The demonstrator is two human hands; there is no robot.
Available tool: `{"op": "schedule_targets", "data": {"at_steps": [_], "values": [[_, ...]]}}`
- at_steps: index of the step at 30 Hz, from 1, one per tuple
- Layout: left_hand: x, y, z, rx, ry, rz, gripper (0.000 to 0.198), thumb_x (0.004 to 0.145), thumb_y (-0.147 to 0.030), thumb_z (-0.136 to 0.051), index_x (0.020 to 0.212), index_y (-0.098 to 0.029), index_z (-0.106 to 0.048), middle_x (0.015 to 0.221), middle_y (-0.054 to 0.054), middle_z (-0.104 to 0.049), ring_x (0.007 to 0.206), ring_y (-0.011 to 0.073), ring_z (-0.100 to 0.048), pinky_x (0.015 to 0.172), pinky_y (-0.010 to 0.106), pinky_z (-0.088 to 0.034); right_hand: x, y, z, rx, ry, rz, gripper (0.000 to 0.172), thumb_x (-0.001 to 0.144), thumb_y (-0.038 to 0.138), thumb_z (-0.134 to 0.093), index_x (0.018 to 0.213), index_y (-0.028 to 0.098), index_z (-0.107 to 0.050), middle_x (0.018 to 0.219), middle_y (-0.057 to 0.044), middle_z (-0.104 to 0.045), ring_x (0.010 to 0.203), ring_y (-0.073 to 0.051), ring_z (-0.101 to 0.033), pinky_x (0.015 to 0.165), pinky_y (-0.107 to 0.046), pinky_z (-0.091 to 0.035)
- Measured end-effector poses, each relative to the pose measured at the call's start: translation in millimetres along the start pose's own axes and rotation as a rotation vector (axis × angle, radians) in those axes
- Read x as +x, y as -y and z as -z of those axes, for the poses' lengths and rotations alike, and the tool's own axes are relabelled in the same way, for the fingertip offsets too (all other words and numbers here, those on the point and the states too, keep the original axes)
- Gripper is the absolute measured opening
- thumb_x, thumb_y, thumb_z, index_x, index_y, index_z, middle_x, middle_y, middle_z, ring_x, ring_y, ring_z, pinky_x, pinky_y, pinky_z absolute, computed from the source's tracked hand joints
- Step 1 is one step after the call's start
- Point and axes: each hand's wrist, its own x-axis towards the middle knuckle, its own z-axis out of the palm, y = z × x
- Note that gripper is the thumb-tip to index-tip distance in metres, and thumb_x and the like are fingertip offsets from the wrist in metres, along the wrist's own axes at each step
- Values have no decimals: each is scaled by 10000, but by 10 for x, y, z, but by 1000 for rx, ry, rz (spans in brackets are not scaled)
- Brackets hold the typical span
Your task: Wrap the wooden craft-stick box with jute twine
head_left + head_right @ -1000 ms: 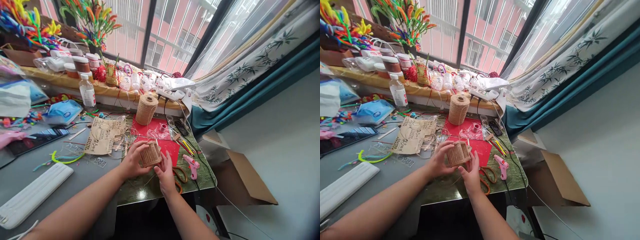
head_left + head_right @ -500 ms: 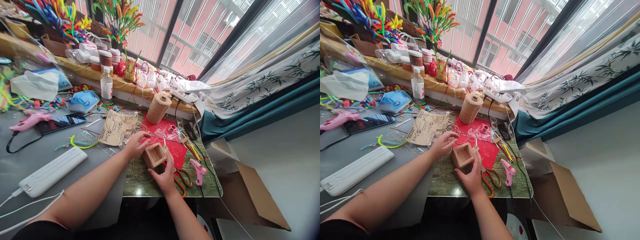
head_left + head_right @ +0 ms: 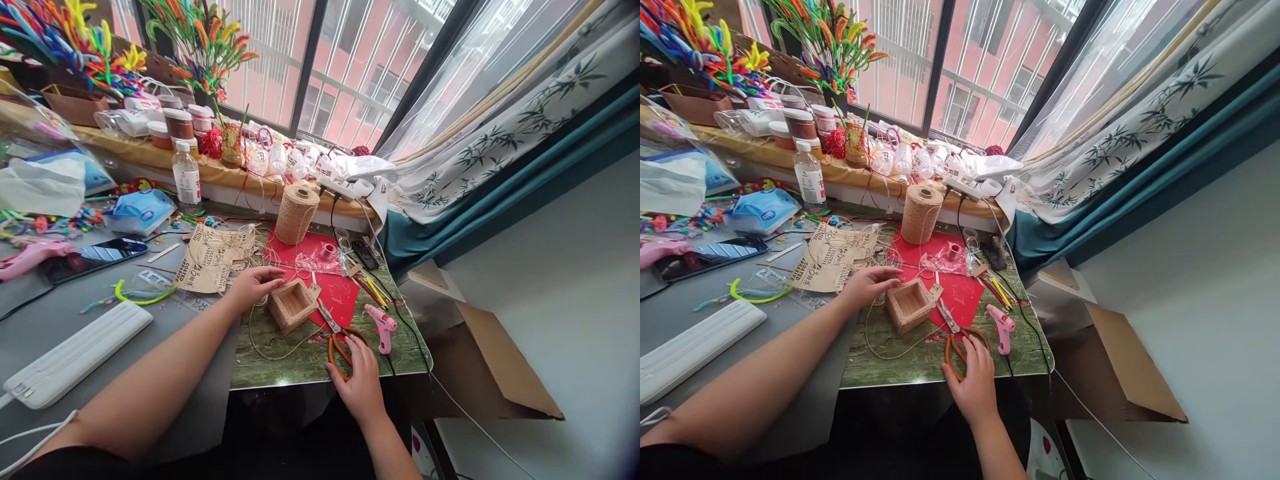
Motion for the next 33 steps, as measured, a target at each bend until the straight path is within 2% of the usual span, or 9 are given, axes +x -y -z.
{"op": "schedule_targets", "data": {"at_steps": [6, 11, 14, 18, 22, 25, 30, 32, 33], "values": [[-15, -17, 18, 19, -23, 50, 454, 873, -603, -706, 1069, -202, -790, 961, 82, -816, 839, 227, -758, 759, 337, -616, 236, -25, -68, -17, -118, -49, 596, 914, 562, -720, 1385, 225, -581, 1335, -188, -618, 1274, -409, -567, 1075, -650, -457], [3, -4, 20, 37, -71, 59, 393, 821, -567, -772, 992, -214, -802, 897, 53, -810, 753, 191, -724, 708, 294, -591, 435, -116, -117, -90, -127, -115, 587, 905, 565, -725, 1345, 195, -609, 1330, -198, -610, 1271, -402, -551, 1076, -619, -446], [-1, -1, 36, 41, -131, 61, 396, 881, -576, -706, 998, -210, -801, 810, 39, -787, 682, 173, -694, 669, 286, -579, 437, -117, -166, -110, -158, -106, 568, 907, 546, -725, 1348, 209, -605, 1371, -186, -603, 1313, -403, -520, 1109, -632, -398], [-2, -21, 47, 30, -236, 54, 363, 897, -534, -712, 995, -191, -778, 739, 25, -746, 658, 157, -672, 666, 271, -562, 395, -91, -176, -94, -223, -110, 507, 897, 414, -731, 1345, 220, -594, 1414, -168, -586, 1348, -381, -505, 1135, -606, -385], [25, -61, 9, -21, -261, 36, 331, 828, -493, -791, 935, -186, -730, 928, 66, -793, 842, 190, -740, 787, 305, -601, 375, -84, -125, -56, -256, -94, 356, 911, 203, -616, 1266, 216, -638, 1348, -143, -633, 1308, -333, -547, 1127, -553, -412], [40, -67, 3, -26, -306, 27, 319, 795, -479, -820, 866, -184, -723, 997, 83, -801, 915, 208, -749, 842, 327, -603, 374, -50, -88, -42, -220, -10, 232, 951, 157, -571, 1128, 241, -696, 1227, -102, -695, 1225, -302, -595, 1087, -515, -437], [36, -34, 65, 23, -418, 63, 308, 754, -463, -862, 821, -188, -739, 717, 26, -754, 630, 164, -683, 614, 270, -536, 477, 125, -133, -33, -42, 163, 131, 1019, 222, -615, 924, 225, -705, 933, -67, -733, 954, -256, -630, 915, -427, -469], [31, -27, 67, 42, -424, 75, 299, 742, -454, -875, 800, -190, -748, 652, 13, -730, 584, 157, -661, 570, 260, -504, 575, 194, -186, -58, -5, 171, 150, 1031, 264, -620, 916, 213, -701, 910, -77, -726, 899, -254, -614, 870, -414, -469], [29, -27, 59, 48, -418, 76, 291, 741, -450, -878, 799, -191, -758, 649, 15, -732, 585, 159, -663, 569, 261, -504, 635, 214, -212, -88, 10, 178, 136, 1041, 253, -599, 980, 206, -712, 970, -91, -734, 927, -261, -612, 882, -417, -469]]}}
